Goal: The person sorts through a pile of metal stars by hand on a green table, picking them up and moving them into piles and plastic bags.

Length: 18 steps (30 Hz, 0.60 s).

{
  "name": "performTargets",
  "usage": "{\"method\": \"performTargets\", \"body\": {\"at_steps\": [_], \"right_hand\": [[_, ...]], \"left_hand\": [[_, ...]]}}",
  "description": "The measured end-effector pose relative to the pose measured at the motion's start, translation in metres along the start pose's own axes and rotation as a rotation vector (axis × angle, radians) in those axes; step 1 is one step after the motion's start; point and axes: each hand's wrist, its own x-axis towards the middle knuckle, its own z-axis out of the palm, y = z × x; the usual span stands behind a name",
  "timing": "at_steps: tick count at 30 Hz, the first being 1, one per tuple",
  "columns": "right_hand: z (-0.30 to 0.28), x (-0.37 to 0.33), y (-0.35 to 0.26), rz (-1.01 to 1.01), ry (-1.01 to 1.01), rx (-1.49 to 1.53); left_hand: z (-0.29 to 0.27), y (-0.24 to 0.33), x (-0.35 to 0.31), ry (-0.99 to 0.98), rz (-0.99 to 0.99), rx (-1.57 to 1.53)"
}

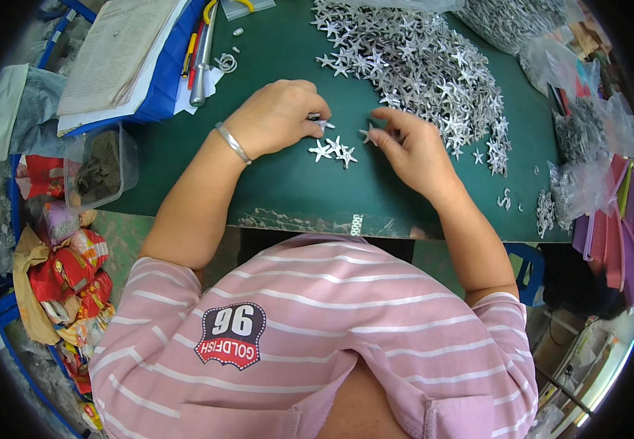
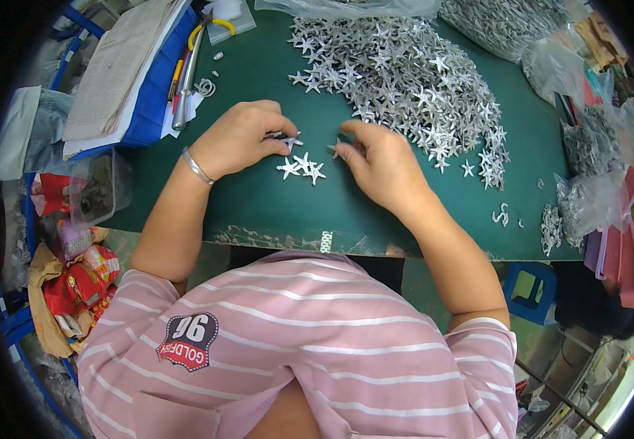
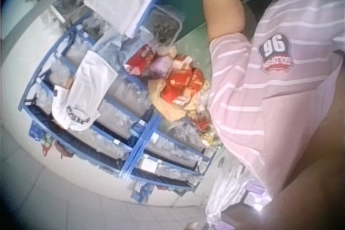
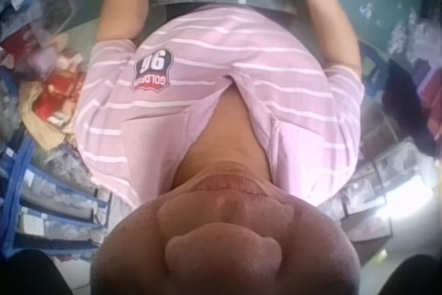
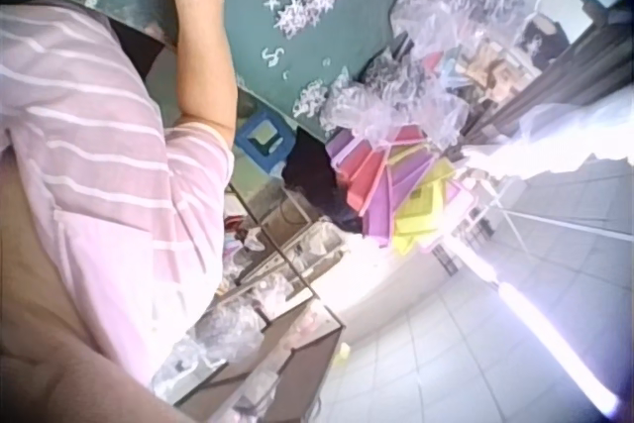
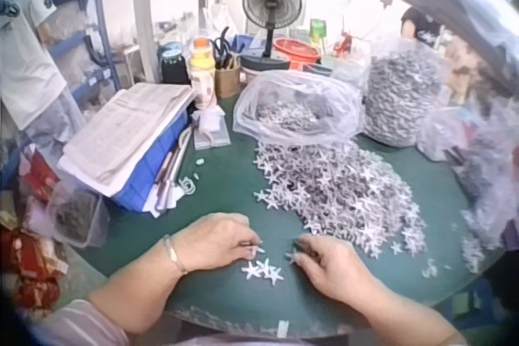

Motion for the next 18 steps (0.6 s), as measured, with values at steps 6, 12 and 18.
{"method": "performTargets", "body": {"at_steps": [6, 12, 18], "right_hand": [[-0.006, -0.002, 0.002, -0.072, 0.03, -0.15], [0.003, -0.002, 0.013, -0.136, 0.042, -0.184], [-0.019, 0.005, 0.02, 0.35, -0.186, 1.094]], "left_hand": [[-0.02, 0.002, 0.003, 0.152, -0.171, -0.135], [-0.01, -0.001, 0.001, 0.013, -0.122, -0.074], [0.004, -0.004, 0.003, 0.062, -0.118, -0.183]]}}
